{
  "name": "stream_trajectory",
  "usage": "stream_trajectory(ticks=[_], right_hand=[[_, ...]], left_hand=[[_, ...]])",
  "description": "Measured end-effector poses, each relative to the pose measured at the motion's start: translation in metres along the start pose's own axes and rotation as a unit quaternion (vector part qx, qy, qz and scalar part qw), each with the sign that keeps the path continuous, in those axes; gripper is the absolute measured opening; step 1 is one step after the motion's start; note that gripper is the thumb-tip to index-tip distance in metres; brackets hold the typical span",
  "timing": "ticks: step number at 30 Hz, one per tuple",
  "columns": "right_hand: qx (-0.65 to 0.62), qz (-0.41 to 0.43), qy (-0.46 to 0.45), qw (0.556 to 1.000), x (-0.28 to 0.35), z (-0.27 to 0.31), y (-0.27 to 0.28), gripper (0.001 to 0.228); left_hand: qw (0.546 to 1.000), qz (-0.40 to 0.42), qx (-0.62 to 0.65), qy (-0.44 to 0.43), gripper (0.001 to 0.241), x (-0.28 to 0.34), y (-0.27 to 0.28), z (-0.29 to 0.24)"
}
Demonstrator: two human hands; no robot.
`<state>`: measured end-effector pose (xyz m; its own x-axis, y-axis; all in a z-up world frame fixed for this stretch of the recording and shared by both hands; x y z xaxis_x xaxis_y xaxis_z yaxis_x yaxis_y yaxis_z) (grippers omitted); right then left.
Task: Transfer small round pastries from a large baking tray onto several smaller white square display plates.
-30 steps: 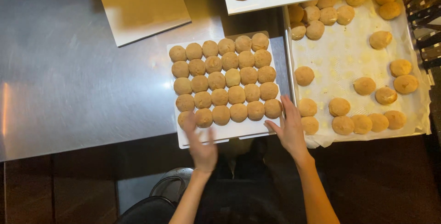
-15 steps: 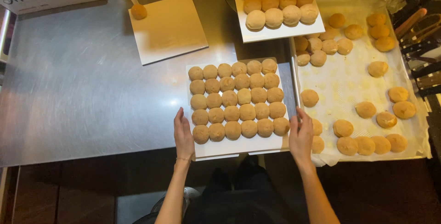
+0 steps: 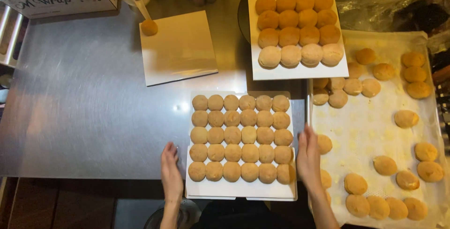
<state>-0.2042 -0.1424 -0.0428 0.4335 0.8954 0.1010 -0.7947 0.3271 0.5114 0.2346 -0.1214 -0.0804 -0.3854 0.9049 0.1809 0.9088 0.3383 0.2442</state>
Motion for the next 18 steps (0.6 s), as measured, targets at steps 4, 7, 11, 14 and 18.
stream_trajectory(ticks=[4, 7, 11, 14, 18], right_hand=[[-0.037, 0.002, -0.052, 0.998, 0.092, -0.115, -0.01, 0.056], [-0.066, -0.051, -0.106, 0.991, 0.132, -0.19, -0.018, 0.056], [-0.101, -0.105, -0.059, 0.988, 0.143, -0.235, -0.016, 0.058], [-0.231, -0.125, -0.048, 0.964, 0.137, -0.337, -0.021, 0.067], [-0.274, -0.063, -0.13, 0.951, 0.155, -0.421, -0.03, 0.082]], left_hand=[[0.985, -0.083, -0.023, 0.149, 0.059, 0.066, 0.054, 0.195], [0.9, -0.134, 0.077, 0.407, 0.058, 0.114, 0.061, 0.302], [0.899, 0.021, 0.226, 0.373, 0.052, 0.116, 0.021, 0.307], [0.925, 0.074, 0.188, 0.321, 0.038, 0.114, 0.026, 0.325], [0.823, 0.234, 0.316, 0.409, 0.033, 0.111, 0.065, 0.397]])
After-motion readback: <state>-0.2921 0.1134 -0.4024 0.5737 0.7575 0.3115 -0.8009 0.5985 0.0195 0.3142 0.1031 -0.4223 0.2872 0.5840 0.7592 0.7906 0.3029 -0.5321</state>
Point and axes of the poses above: each hand's wrist, its own x-axis away from the middle knuckle, its own y-axis out of the back of the hand, z = x × y, the point moved 7 cm from there along -x, towards the middle knuckle, and after that the axes turned 3 degrees about -x, right-handed, at the moved point
